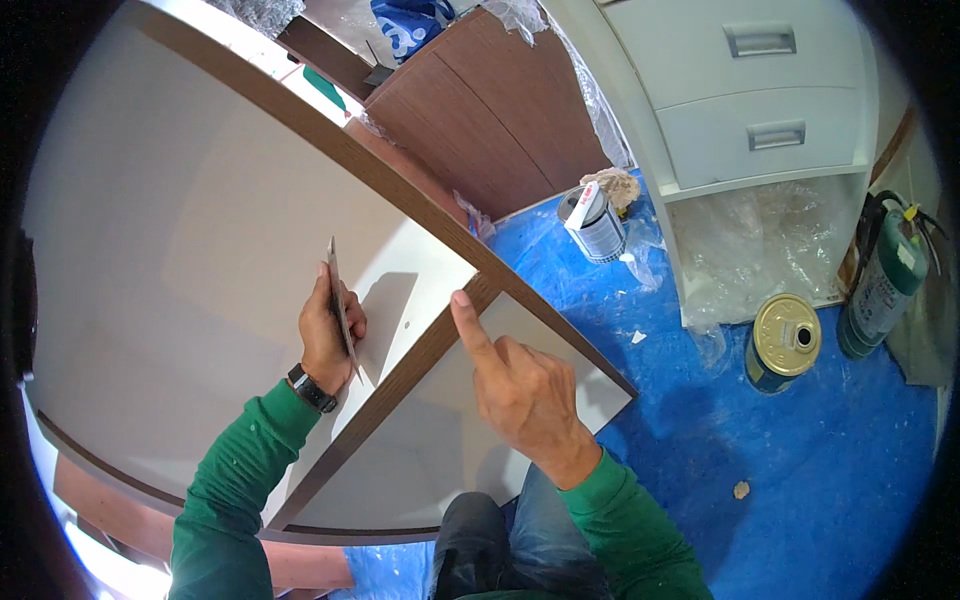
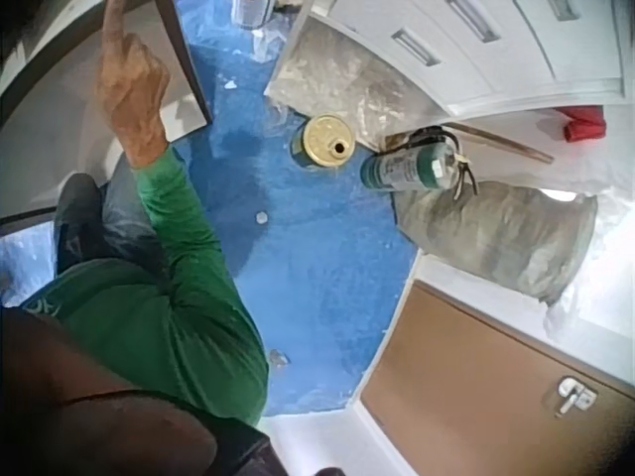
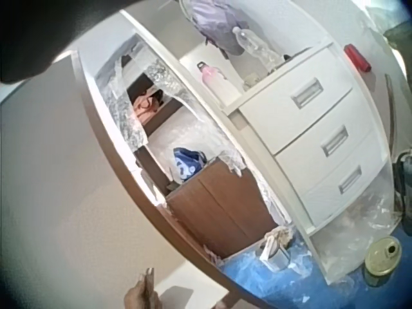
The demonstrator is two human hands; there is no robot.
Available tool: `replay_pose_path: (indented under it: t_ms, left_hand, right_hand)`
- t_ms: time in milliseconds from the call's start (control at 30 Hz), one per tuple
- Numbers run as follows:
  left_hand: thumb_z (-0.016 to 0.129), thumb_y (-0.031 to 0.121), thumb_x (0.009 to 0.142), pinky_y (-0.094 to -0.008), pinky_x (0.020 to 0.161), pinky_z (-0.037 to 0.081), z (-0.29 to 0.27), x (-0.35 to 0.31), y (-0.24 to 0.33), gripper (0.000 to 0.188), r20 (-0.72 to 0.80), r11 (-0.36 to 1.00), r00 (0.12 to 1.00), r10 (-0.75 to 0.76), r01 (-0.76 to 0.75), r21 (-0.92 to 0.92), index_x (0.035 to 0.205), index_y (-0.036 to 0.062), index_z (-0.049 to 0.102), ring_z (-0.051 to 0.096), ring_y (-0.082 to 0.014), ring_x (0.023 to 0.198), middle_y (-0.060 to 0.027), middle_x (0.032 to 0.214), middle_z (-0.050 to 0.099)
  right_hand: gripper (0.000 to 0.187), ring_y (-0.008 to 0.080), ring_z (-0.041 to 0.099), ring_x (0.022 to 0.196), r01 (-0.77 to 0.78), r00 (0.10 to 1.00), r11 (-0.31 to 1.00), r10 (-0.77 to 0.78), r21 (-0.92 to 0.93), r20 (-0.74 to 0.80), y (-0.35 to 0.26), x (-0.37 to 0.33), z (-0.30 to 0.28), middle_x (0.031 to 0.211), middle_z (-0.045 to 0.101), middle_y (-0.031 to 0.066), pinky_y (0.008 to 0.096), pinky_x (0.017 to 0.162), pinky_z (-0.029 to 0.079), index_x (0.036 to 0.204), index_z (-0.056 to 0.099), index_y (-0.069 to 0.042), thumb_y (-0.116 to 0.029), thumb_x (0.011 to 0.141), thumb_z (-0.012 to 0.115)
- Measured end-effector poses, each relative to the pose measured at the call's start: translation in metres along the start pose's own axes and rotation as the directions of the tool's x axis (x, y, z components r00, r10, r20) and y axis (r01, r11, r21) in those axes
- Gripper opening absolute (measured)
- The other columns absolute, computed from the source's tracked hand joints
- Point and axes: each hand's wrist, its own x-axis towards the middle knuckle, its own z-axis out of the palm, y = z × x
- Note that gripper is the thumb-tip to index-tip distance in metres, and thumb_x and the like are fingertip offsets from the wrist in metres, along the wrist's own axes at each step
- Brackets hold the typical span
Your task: The person rubs a small block against the edges and corners of a white and wood-grain cabinet, then applies a substance from a small container to the corner of the furniture.
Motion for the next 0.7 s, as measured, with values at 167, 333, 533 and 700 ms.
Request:
replay_pose_path:
  t_ms: [167,333,533,700]
  left_hand:
    - [0.05,0.061,0.103,-0.0312,0.043,0.036,-0.004,-0.002,0.001,0.057,0.054,0.998,0.998,0.032,-0.029,-0.049,0.076,0.0117,0.053,0.046,-0.0158,0.044,-0.0024,0.054,0.045]
    - [0.048,0.053,0.107,-0.0298,0.065,0.051,-0.006,0.005,-0.002,0.053,0.115,0.986,0.993,0.02,-0.001,-0.165,0.1,0.0032,0.066,0.06,-0.0139,0.069,-0.0048,0.08,0.064]
    - [0.044,0.049,0.11,-0.0322,0.076,0.051,-0.018,0.007,-0.003,0.058,0.247,0.976,0.969,-0.007,0.06,-0.208,0.105,-0.0025,0.069,0.064,-0.0148,0.081,-0.0075,0.092,0.069]
    - [0.049,0.055,0.106,-0.0358,0.084,0.049,-0.029,0.023,-0.029,0.064,0.146,0.946,0.988,-0.057,0.1,-0.309,0.111,-0.0049,0.069,0.059,-0.0161,0.091,-0.0071,0.099,0.066]
  right_hand:
    - [0.077,0.0277,0.059,0.053,-0.026,0.988,0.98,0.055,-0.196,0.145,-0.001,0.023,-0.019,0.064,0.053,0.008,0.0416,0.049,0.05,0.157,0.046,-0.018,0.0,0.084,0.063]
    - [0.043,0.0281,0.07,0.069,-0.011,1.0,0.953,0.003,-0.302,-0.026,0.019,0.012,-0.049,0.082,0.069,0.0165,0.0388,0.056,0.055,0.133,0.065,-0.005,-0.003,0.09,0.065]
    - [0.023,0.0178,0.072,0.072,-0.539,0.841,0.82,0.514,0.191,0.167,-0.032,-0.03,-0.066,0.092,0.074,0.0165,0.0292,0.06,0.056,0.113,0.068,0.005,-0.011,0.097,0.067]
    - [0.02,0.0106,0.063,0.062,-0.747,0.665,0.516,0.581,0.42,0.469,-0.074,-0.08,-0.054,0.084,0.069,0.0078,0.0259,0.052,0.053,0.101,0.065,0.005,-0.015,0.099,0.068]
